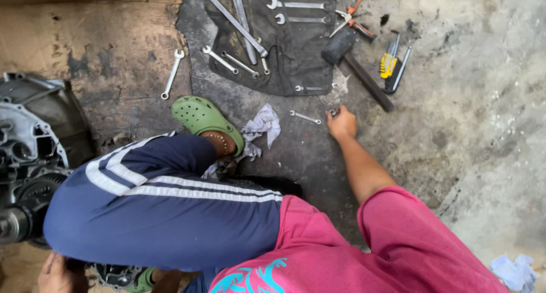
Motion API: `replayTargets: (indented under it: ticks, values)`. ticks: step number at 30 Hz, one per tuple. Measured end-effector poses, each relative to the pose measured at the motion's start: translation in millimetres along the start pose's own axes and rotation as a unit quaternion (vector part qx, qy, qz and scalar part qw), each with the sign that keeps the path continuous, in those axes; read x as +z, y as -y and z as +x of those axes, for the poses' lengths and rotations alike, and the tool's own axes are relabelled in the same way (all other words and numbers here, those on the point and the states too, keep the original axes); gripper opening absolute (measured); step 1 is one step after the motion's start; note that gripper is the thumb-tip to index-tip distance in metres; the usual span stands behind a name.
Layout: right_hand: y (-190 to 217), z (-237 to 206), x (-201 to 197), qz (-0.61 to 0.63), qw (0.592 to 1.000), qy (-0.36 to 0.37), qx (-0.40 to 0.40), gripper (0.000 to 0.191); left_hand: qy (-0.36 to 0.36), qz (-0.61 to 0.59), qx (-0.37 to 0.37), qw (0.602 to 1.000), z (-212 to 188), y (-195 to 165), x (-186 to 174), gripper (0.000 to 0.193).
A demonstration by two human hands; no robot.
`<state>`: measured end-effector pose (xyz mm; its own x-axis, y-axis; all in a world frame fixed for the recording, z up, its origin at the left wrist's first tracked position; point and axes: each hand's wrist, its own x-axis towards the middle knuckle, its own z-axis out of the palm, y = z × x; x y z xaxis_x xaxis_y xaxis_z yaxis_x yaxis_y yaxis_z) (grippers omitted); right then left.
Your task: The person wipes a metal engine casing with a cloth, then joins it to the main engine block containing gears. They rotate the crankshaft by hand, insert a small cylindrical part, and use a power drill to tighten a bolt.
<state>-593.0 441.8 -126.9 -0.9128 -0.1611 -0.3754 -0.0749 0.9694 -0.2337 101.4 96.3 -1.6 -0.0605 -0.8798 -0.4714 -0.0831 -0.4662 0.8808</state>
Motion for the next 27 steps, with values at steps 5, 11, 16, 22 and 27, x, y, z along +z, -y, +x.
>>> replayTargets:
  ticks: [5, 11, 16, 22, 27]
  values:
    - [-7.8, 12.5, 3.0, 0.252, 0.965, 0.077, 0.022, 0.033, 0.048, -0.016, 0.068, 0.996, 2.2, 2.1, 3.6, 0.037]
    - [4.2, 28.6, -13.5, 0.561, 0.788, 0.253, 0.028, 0.039, 0.014, 0.029, -0.001, 0.999, 3.0, -1.9, 1.9, 0.038]
    - [22.0, 28.2, -20.3, 0.595, 0.754, 0.277, 0.015, 0.041, -0.019, 0.024, 0.02, 0.999, 1.6, -0.6, 7.7, 0.036]
    - [47.4, 38.9, -20.3, 0.658, 0.673, 0.337, -0.017, 0.034, 0.003, -0.011, 0.006, 1.0, 0.8, 1.9, 2.2, 0.02]
    - [102.7, 31.6, -51.0, 0.696, 0.608, 0.366, -0.11, 0.031, 0.01, 0.002, -0.03, 0.999, 12.4, 0.6, 5.9, 0.019]
